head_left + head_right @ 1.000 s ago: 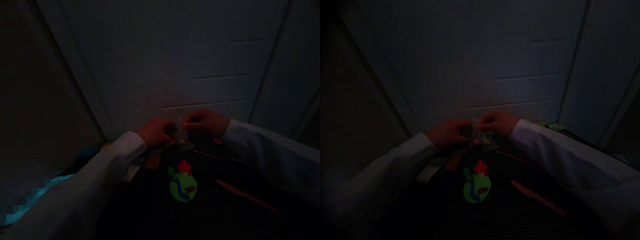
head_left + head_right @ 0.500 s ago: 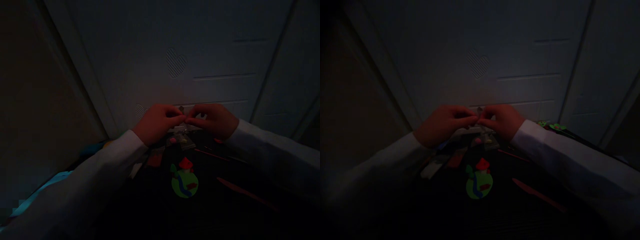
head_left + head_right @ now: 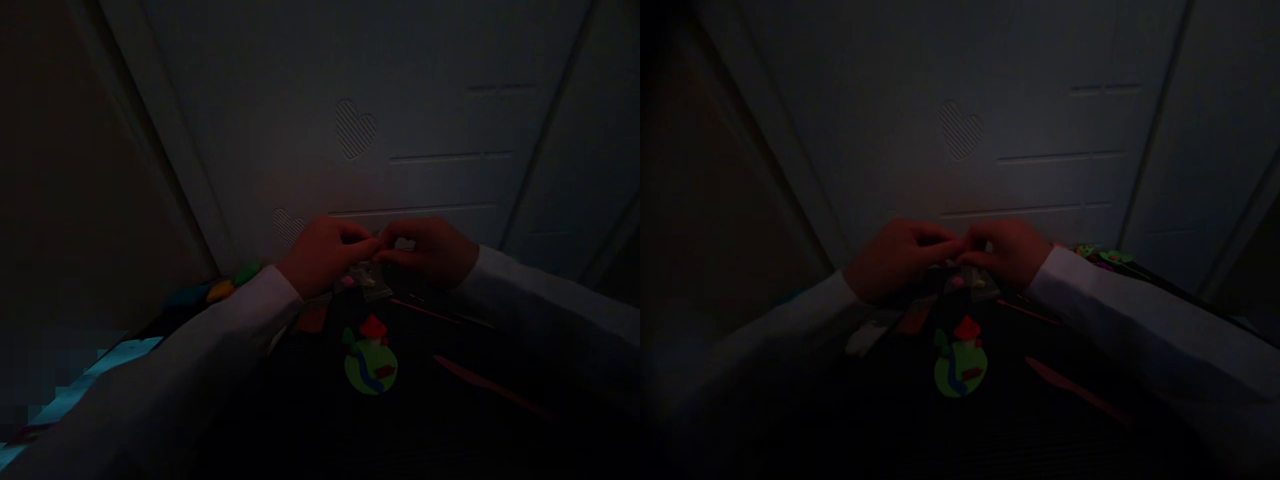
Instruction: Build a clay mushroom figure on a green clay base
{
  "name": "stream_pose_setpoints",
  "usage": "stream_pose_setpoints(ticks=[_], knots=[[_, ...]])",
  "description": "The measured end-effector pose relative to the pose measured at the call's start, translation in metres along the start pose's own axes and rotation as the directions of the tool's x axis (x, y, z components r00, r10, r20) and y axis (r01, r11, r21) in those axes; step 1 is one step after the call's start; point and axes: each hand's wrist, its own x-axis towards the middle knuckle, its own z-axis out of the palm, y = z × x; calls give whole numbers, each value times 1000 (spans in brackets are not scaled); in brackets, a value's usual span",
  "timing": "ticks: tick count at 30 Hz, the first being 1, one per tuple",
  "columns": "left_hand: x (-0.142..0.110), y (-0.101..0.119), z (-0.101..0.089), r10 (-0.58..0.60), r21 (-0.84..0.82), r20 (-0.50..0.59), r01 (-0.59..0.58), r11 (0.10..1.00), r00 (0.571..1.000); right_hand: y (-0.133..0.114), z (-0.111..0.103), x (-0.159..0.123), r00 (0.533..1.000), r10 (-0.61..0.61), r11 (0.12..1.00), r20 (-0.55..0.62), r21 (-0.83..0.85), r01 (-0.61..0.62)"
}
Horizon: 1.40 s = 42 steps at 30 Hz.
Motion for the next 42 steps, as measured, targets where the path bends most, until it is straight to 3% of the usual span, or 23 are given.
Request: stream_pose_setpoints(ticks=[7,16,23,29,34,37,40,42], knots=[[-2,0,-1,-4,-45,48,6,999,999,2,3,0,1000,-16,999,12,42,15],[-1,-1,-1,40,-18,11,-40,999,999,3,5,0,999,-44,987,12,158,42],[1,-7,-2,82,4,-35,-82,997,996,6,8,1,998,15,961,67,273,-33],[1,-5,0,-2,-10,46,2,1000,999,10,4,2,998,59,995,-21,81,-57],[2,-8,1,-72,-26,159,77,997,985,9,7,-1,999,-50,999,-1,-13,50],[6,-13,-2,-46,-76,156,58,995,987,8,8,-1,996,-88,996,10,33,88],[11,-23,-8,18,-167,111,1,986,994,12,5,1,998,-48,989,-36,135,52],[13,-31,-11,28,-244,153,10,970,988,15,3,3,998,-14,974,-58,225,27]])
